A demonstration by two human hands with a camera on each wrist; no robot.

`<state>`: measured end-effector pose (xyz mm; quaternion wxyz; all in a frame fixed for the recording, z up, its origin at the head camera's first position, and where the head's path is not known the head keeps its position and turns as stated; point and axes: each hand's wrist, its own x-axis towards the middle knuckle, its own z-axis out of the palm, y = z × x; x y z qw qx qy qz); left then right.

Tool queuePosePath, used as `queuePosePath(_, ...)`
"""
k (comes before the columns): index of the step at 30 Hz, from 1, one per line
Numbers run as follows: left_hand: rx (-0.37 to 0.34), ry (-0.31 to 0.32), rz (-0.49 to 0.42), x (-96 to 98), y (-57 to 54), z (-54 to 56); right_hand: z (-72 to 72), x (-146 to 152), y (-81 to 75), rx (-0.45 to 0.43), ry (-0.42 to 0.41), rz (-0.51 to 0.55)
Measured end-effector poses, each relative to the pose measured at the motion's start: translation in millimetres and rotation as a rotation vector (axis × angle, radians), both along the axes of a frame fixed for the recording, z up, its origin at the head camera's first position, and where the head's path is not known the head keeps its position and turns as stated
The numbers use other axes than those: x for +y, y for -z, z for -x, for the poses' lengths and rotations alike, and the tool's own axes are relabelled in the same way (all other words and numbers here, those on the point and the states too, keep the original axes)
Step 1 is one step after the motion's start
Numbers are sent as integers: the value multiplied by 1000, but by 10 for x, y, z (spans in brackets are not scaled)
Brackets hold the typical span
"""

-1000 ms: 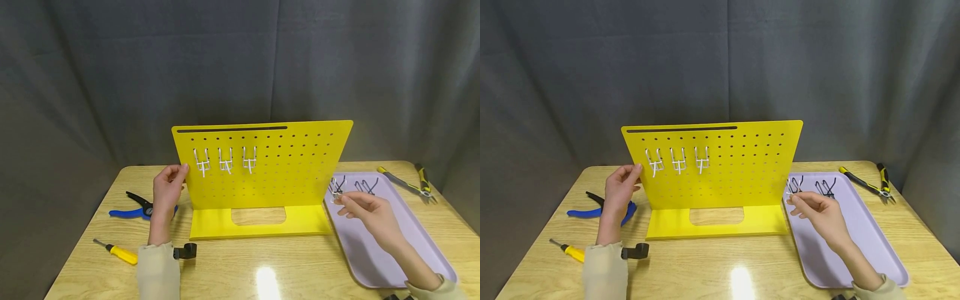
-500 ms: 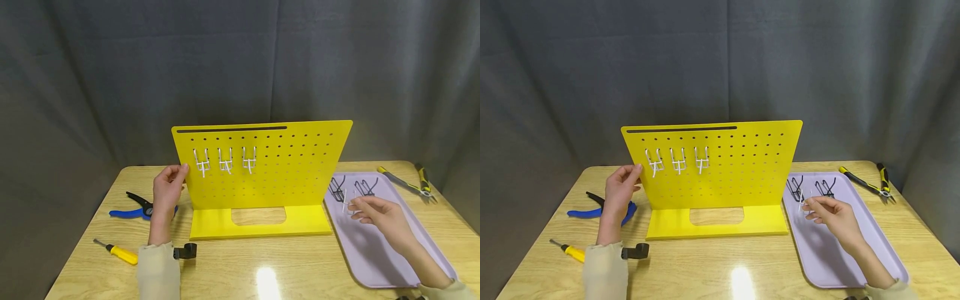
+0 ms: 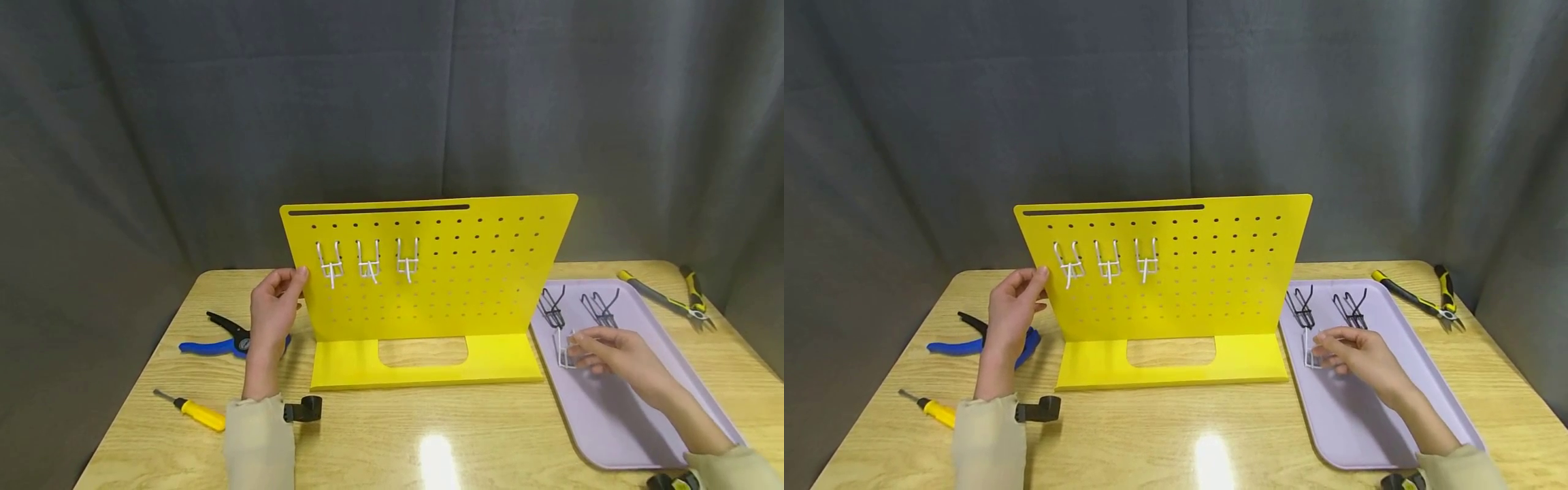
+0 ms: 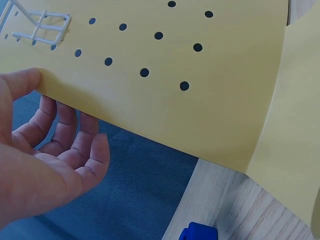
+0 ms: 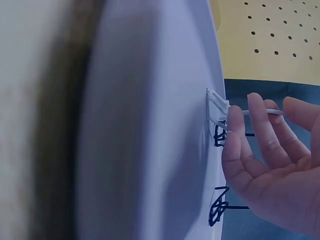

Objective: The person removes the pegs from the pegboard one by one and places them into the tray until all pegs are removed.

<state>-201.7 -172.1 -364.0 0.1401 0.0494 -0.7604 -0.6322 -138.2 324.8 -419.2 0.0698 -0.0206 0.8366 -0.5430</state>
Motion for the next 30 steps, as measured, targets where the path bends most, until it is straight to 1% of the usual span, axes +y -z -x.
queuePosePath(4, 14, -14, -3, -1, 2, 7, 42, 0, -25, -26, -9, -25)
queuePosePath(8, 13, -10, 1, 2, -7, -1, 64, -2, -41, -33, -11, -38)
queuePosePath(9, 9, -1, -1, 1, -11, -6, 66, -4, -40, -33, -8, -41)
queuePosePath(15, -19, 0, -5, 5, -16, -11, 79, -3, -9, -12, 6, -72)
queuePosePath(20, -22, 1, -10, 1, -20, -14, 96, 11, -7, 22, 1, -92)
queuePosePath(25, -31, 6, -3, -3, -15, -14, 109, 24, -34, 44, -7, -189)
queuePosePath(28, -29, 6, -3, -1, -17, -13, 95, 2, -63, 58, -3, -271)
queuePosePath(30, -31, 7, -7, 1, -17, -13, 71, -17, -81, 69, -5, -302)
